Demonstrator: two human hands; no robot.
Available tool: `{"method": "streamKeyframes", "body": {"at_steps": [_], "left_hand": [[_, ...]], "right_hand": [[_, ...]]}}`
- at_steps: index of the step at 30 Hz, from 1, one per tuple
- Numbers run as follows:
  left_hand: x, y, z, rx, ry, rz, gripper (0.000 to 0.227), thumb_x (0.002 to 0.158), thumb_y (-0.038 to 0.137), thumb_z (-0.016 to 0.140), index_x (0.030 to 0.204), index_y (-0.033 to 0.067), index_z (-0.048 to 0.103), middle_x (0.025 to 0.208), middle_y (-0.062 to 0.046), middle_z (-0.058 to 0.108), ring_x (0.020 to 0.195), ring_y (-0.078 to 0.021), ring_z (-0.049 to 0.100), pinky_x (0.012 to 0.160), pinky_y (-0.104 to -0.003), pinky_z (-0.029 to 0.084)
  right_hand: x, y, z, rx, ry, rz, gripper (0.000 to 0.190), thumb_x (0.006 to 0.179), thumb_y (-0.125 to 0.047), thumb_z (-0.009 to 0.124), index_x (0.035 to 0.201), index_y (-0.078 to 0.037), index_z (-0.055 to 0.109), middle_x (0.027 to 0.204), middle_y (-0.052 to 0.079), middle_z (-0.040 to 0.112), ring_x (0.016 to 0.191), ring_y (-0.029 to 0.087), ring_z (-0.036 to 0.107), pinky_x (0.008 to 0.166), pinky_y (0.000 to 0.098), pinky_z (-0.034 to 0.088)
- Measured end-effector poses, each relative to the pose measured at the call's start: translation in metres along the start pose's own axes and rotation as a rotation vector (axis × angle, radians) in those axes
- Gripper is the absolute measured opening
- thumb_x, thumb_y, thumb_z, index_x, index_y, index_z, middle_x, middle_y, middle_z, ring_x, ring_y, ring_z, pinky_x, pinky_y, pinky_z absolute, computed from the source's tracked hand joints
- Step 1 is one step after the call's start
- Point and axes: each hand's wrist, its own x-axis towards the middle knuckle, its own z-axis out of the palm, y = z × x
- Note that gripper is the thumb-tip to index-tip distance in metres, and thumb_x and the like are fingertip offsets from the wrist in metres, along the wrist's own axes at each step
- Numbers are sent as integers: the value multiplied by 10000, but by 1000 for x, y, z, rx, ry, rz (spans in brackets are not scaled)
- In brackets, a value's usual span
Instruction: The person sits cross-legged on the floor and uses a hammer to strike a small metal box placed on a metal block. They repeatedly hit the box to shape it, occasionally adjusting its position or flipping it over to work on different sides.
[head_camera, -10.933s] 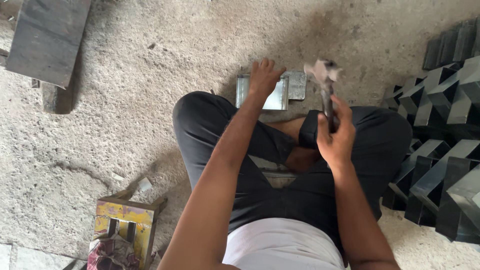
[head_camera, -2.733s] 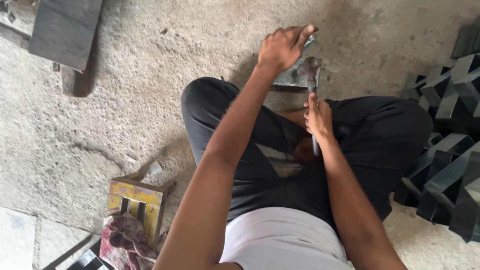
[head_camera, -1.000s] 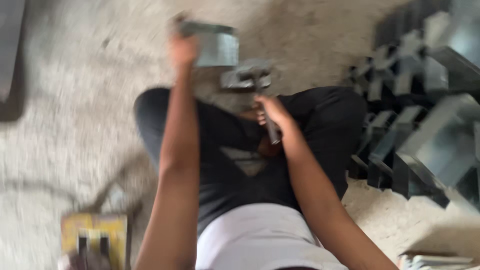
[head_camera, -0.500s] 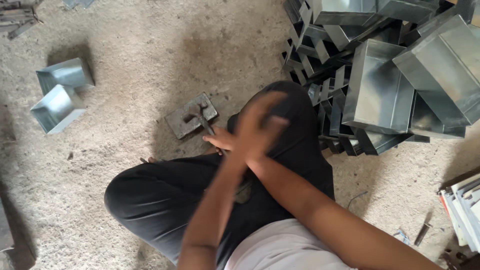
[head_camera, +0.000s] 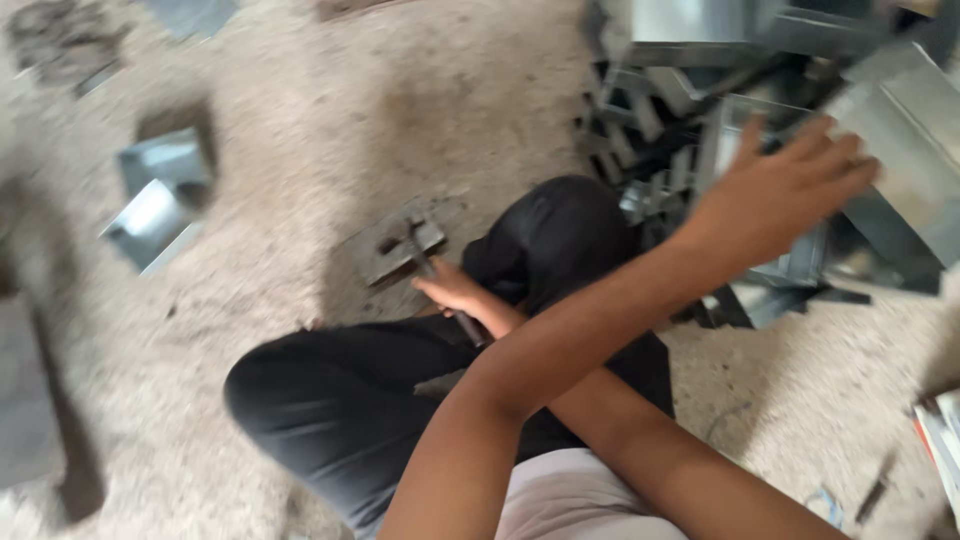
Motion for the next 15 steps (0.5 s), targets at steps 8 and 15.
{"method": "streamKeyframes", "body": {"at_steps": [8, 15], "left_hand": [[-55, -83, -51, -2, 317, -125, 268, 995, 162, 684, 1250, 242, 658, 1301, 22, 600, 1317, -166, 525, 1067, -579, 381], [-285, -201, -134, 208, 199, -875, 319, 923, 62, 624, 1202, 205, 680, 1183, 5, 674, 1160, -222, 653, 1100, -504, 393]], "right_hand": [[39, 34, -12, 360, -101, 47, 297, 924, -219, 668, 1163, -107, 531, 708, 5, 495, 494, 101, 431, 386, 278, 348], [70, 49, -22, 595, 172, -27, 186, 968, -208, 647, 1050, -158, 488, 692, -3, 484, 480, 101, 436, 390, 271, 352]]}}
